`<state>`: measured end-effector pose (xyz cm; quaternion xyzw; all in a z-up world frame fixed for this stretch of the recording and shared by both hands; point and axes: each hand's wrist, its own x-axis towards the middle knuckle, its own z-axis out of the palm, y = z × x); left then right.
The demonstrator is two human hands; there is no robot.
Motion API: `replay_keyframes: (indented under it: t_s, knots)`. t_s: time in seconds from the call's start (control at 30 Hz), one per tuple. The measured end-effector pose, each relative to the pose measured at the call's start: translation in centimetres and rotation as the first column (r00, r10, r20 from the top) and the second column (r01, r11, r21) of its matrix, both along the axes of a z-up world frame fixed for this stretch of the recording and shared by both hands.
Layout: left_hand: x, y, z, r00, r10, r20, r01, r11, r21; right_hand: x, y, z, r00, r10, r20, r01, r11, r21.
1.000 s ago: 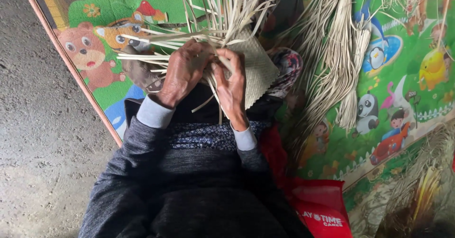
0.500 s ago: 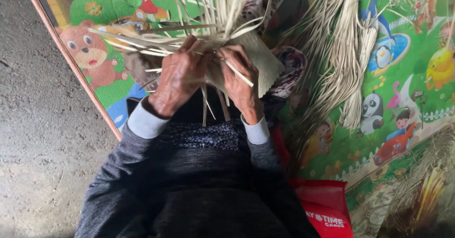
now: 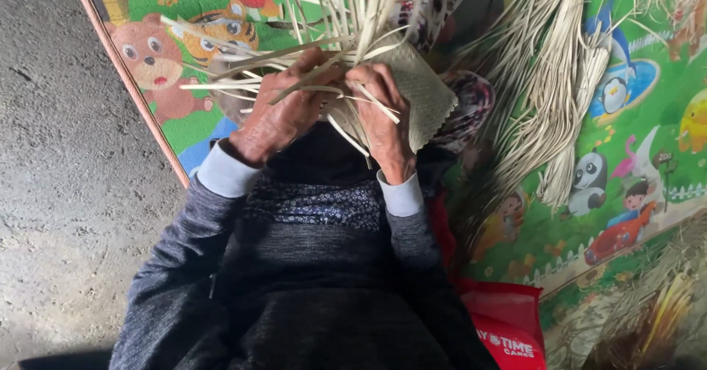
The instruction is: Weaving thin bamboo or straw strips into a structured mat or basket
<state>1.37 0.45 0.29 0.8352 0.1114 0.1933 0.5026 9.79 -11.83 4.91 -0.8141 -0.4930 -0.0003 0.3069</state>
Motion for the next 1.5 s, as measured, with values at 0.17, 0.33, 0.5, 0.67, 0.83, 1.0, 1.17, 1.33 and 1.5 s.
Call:
replay_keyframes:
  t_s: [0.17,0.33,0.5,0.67,0.83,1.0,1.17,1.33,1.5]
  knots:
    - [0.1,0.7,0.9,0.994,-0.038,0.101,0.004,0.948,0.317,-0.4,-0.3,-0.1,0.992,-0.075,-0.097,0.078,0.997,0.028]
    - [1.1,-0.3,-1.1,0.987,0.151,0.047,-0.156,0.892,0.424,-0.5,-0.2,0.0,0.989,-0.075,-0.127,0.086,0.993,0.081]
    - [0.8,-1.1,2.2,0.897,0.123,-0.424,-0.018,0.970,0.243,-0.4,-0.2,-1.5,0.989,-0.122,0.082,0.108,0.981,0.162]
    - [0.5,-1.1,3.4,0.839,0.010,-0.544,0.220,0.909,0.355,-0.2,-1.1,-1.5,0.993,-0.094,-0.070,0.105,0.980,0.166]
    - [2.3,-0.3,2.7,0.875,0.027,-0.483,0.206,0.883,0.422,-0.2,-0.6,-1.3,0.994,-0.050,-0.100,0.070,0.975,0.210]
    - [1.8,-0.4,1.6,0.916,-0.044,-0.399,0.102,0.987,0.125,-0.2,-1.4,-1.9,0.985,0.000,-0.175,0.040,0.973,0.228]
    - [0.5,-1.1,-0.5,0.985,0.006,-0.171,-0.038,0.982,-0.184,-0.9,-2.8,-2.9,0.977,0.119,-0.178,-0.079,0.973,0.218]
    - [0.3,-1.1,-0.4,0.998,0.034,-0.049,-0.050,0.928,-0.369,-2.6,-4.5,-3.4,0.962,0.168,-0.217,-0.127,0.973,0.191]
    - [-0.2,-2.6,0.0,0.991,0.039,-0.130,-0.099,0.860,-0.501,-3.5,-5.8,-4.4,0.949,0.159,-0.271,-0.112,0.977,0.181]
